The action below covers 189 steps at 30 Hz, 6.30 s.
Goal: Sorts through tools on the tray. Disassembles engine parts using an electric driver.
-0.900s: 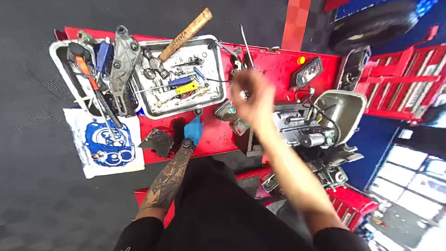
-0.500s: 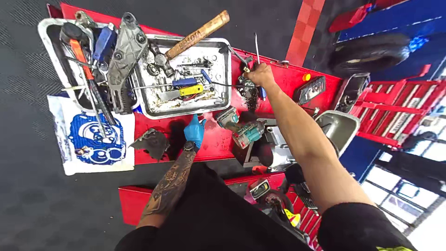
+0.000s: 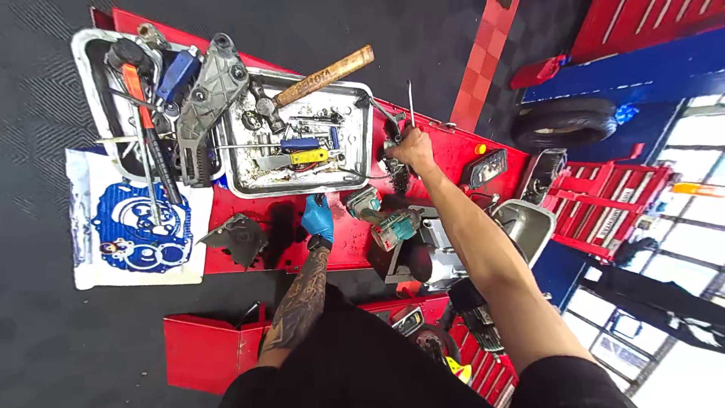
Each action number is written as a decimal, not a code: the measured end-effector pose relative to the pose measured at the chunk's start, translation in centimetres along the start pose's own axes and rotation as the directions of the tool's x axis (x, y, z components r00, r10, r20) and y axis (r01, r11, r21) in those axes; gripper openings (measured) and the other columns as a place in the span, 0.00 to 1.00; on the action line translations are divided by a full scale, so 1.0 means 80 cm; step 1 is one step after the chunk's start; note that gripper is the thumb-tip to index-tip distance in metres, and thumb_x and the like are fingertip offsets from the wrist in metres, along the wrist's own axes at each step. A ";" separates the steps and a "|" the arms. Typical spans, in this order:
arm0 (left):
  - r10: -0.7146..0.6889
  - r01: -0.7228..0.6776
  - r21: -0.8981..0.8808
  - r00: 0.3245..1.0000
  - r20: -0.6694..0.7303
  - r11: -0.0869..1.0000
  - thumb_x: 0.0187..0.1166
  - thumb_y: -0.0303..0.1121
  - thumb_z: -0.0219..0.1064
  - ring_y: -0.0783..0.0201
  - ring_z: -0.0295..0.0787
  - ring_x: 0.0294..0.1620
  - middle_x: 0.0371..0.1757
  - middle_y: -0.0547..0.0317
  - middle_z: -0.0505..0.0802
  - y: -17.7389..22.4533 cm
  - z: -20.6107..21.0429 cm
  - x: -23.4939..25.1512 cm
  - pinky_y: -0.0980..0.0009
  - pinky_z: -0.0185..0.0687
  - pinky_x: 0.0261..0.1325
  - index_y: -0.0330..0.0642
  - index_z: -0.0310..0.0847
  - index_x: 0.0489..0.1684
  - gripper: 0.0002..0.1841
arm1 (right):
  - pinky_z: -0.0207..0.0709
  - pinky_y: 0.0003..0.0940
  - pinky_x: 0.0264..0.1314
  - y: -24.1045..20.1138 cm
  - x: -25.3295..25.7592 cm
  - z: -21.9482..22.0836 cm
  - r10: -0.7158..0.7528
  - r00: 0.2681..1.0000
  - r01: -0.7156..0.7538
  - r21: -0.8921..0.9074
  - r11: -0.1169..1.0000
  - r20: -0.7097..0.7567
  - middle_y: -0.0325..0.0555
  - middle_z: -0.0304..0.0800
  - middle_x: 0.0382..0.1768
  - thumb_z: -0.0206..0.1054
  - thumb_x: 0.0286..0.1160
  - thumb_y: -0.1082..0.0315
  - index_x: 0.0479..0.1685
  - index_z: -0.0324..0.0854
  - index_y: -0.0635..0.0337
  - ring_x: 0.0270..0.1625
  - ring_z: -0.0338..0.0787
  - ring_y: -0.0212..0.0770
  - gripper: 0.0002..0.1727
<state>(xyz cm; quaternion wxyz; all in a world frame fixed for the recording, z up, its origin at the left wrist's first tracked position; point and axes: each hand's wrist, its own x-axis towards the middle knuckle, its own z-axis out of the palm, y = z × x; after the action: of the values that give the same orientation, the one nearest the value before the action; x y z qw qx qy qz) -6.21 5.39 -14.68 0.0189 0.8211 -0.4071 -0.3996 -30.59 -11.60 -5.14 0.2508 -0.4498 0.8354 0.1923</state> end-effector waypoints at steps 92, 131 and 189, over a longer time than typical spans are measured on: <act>0.328 0.333 -0.802 0.783 0.528 0.496 0.95 0.54 0.29 0.71 0.64 0.08 0.08 0.73 0.65 0.089 -0.176 -0.217 0.74 0.72 0.18 0.54 0.62 0.16 0.31 | 0.85 0.31 0.71 0.097 -0.527 0.190 0.384 0.839 0.418 0.908 0.002 -0.387 0.51 0.94 0.54 0.86 0.58 0.61 0.63 0.78 0.78 0.59 0.93 0.31 0.37; 0.587 -0.590 -0.172 0.641 0.494 0.789 0.93 0.58 0.44 0.69 0.74 0.23 0.24 0.65 0.77 -0.029 0.201 -0.737 0.70 0.77 0.29 0.51 0.75 0.40 0.24 | 0.86 0.28 0.32 0.583 -0.639 0.452 0.103 0.905 0.392 0.717 -0.576 -0.413 0.31 0.90 0.25 0.75 0.71 0.56 0.44 0.87 0.55 0.25 0.88 0.28 0.13; 0.614 -0.672 -0.041 0.647 0.452 0.739 0.97 0.48 0.36 0.71 0.64 0.16 0.21 0.66 0.72 -0.043 0.201 -0.741 0.76 0.64 0.21 0.52 0.78 0.41 0.23 | 0.89 0.39 0.55 0.624 -0.572 0.481 0.103 0.711 0.693 0.668 -0.272 -0.695 0.50 0.94 0.47 0.82 0.53 0.54 0.60 0.83 0.66 0.48 0.94 0.36 0.34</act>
<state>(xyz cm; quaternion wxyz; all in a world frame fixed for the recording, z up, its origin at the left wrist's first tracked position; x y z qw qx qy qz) -35.48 52.93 11.14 0.0144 0.5103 -0.6904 -0.5125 -41.92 65.45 -4.07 0.3039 -0.3341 0.5409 -0.7095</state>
